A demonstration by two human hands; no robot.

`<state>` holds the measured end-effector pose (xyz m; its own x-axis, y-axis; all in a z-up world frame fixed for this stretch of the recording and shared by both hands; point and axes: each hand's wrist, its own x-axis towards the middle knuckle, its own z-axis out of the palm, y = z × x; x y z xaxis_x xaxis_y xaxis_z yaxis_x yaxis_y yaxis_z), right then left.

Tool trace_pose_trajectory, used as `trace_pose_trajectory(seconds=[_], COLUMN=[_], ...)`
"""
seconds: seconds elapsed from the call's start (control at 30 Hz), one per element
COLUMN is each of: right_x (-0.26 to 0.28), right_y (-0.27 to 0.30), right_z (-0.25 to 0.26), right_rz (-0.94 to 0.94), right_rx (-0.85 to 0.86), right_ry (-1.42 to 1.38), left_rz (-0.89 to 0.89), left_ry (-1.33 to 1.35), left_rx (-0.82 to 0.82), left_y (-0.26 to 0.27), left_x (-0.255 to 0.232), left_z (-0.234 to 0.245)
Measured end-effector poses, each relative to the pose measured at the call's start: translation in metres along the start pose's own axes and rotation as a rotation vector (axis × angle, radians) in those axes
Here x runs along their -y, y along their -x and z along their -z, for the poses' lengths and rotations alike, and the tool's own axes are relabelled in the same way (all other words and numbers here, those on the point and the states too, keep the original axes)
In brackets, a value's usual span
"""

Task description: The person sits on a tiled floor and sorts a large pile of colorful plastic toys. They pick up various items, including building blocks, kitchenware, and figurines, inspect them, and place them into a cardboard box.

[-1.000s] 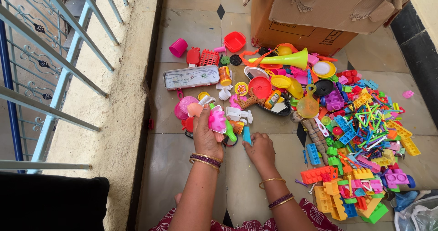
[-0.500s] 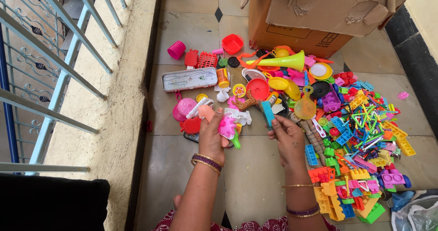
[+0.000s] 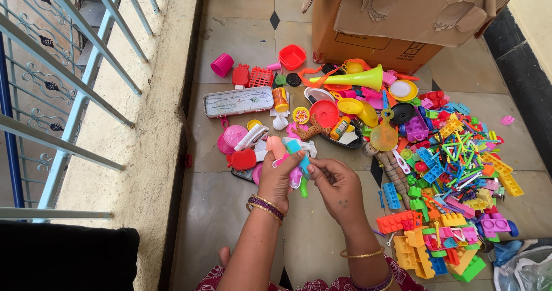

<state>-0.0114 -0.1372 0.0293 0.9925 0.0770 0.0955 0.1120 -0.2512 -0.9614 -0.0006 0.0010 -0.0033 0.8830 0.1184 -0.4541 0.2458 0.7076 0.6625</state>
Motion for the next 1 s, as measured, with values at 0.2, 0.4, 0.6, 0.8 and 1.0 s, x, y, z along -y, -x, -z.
trace_pose_trajectory(seconds=[0.2, 0.4, 0.6, 0.8, 1.0], right_x=[-0.014, -0.005, 0.020, 0.012, -0.009], right_y=[-0.003, -0.011, -0.005, -0.005, -0.005], right_z=[0.010, 0.047, 0.094, 0.080, 0.004], right_rz=[-0.129, -0.055, 0.269, 0.394, -0.095], right_rx=[0.143, -0.197, -0.505, -0.495, 0.084], right_ry=[-0.198, -0.155, -0.409, -0.105, -0.355], left_rz=[-0.091, -0.195, -0.192, -0.162, -0.104], left_ry=[0.165, 0.236, 0.262, 0.235, 0.192], left_rx=[0.020, -0.019, -0.031, 0.027, 0.138], left_y=[-0.001, 0.002, 0.006, 0.003, 0.008], left_x=[-0.006, -0.026, -0.029, -0.017, 0.018], left_z=[0.000, 0.003, -0.003, -0.003, -0.015])
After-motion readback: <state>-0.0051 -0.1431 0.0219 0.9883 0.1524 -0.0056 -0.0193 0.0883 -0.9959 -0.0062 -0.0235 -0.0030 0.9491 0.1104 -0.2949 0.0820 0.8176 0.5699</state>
